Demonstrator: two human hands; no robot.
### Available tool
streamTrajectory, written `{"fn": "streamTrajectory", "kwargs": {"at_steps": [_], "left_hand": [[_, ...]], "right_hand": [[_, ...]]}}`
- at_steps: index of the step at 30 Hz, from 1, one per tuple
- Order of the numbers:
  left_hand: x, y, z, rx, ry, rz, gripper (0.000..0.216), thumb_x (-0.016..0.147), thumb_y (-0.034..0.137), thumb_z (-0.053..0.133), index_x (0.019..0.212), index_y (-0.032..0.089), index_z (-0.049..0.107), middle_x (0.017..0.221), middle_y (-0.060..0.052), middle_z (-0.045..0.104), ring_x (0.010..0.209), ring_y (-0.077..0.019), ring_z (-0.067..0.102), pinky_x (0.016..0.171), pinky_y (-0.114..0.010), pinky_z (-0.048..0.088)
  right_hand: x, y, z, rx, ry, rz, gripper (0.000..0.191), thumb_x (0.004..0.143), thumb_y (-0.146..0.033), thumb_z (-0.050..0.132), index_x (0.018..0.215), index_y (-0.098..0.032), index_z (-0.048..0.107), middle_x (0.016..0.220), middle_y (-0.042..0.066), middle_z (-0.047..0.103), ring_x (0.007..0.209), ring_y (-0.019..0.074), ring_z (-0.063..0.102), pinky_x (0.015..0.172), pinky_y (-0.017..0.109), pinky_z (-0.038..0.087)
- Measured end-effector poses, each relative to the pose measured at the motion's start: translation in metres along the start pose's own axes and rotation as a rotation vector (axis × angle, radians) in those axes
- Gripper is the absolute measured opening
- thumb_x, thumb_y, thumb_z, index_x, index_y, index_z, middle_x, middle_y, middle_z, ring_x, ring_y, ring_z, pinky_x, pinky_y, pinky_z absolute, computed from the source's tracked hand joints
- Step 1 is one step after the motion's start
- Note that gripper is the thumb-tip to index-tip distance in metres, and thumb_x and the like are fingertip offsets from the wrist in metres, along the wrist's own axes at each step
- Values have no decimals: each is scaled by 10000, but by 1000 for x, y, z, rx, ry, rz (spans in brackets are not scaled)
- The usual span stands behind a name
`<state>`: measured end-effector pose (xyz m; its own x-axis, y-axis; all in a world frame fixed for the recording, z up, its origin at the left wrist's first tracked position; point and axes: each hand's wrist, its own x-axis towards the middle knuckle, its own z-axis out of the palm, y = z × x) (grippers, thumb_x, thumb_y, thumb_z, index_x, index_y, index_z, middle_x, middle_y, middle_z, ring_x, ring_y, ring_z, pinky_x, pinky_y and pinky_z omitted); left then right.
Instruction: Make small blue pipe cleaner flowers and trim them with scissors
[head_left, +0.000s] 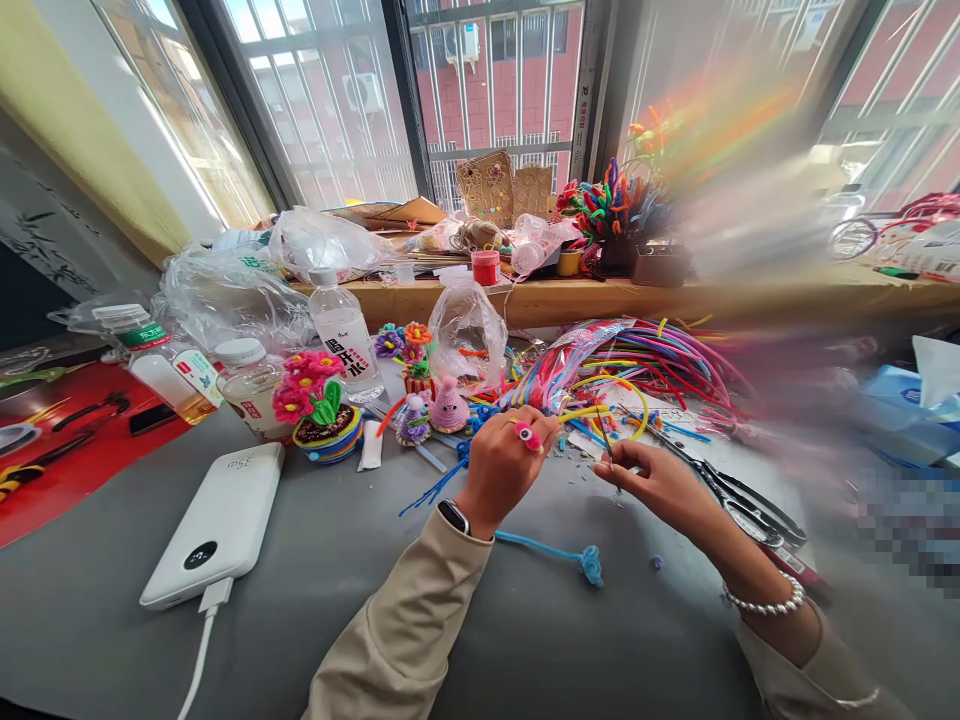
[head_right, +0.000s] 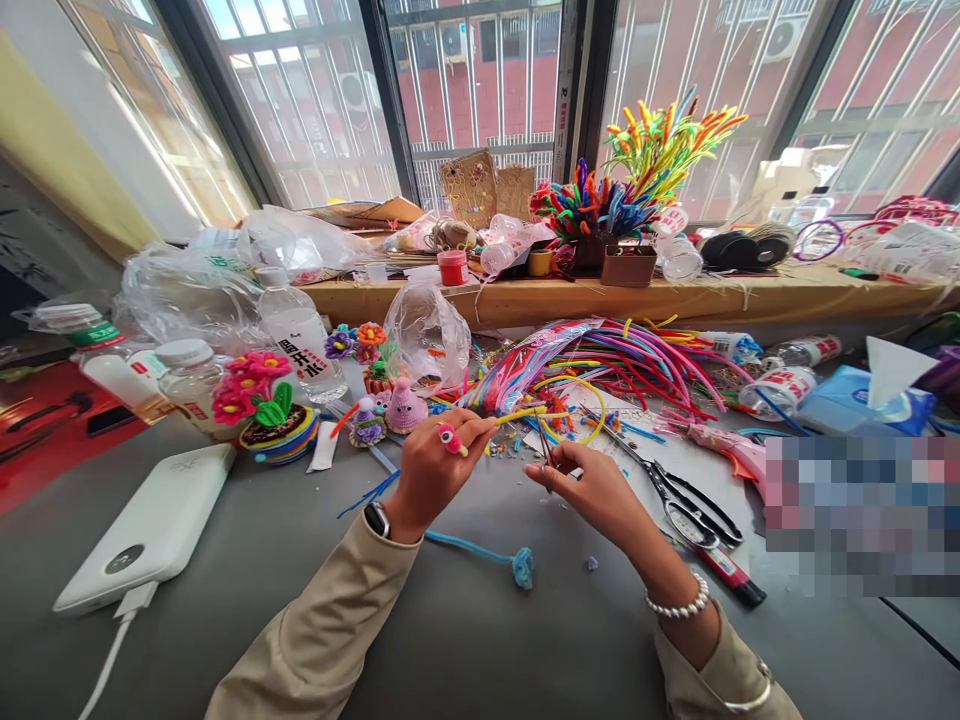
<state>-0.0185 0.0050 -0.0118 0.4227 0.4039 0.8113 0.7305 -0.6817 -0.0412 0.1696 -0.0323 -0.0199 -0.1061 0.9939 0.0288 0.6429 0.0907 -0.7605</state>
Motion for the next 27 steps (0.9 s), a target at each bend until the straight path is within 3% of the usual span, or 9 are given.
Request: {"fn": "streamTrajectory", "kwargs": {"at_steps": [15, 21, 27], "left_hand": [[2, -5, 0, -71, -36, -133, 158, 815, 266, 466, 856, 190, 599, 801, -30, 641, 756, -134, 577, 692, -251, 431], [1, -3, 2, -78, -46, -97, 246, 816, 279, 464, 1018, 192, 575, 833, -35, 651, 762, -137, 582, 693, -251, 442], [0, 1, 4, -124, -132, -92, 221, 833, 274, 431, 960, 196, 595, 779, -27, 645, 724, -126, 584, 676, -240, 444]], "right_hand": [[-3, -4, -1, 54, -16, -33, 362, 751, -513, 459, 612, -184, 518, 558, -11, 518, 545, 129, 466, 534, 232, 355], [-2, -5, 2, -3, -23, -25, 399, 733, -543, 467, 566, -181, 494, 526, -22, 483, 509, 114, 423, 513, 227, 331], [-1, -4, 6, 69, -77, -9, 381, 718, -539, 482, 574, -187, 454, 550, -15, 496, 541, 125, 449, 539, 237, 355]]}}
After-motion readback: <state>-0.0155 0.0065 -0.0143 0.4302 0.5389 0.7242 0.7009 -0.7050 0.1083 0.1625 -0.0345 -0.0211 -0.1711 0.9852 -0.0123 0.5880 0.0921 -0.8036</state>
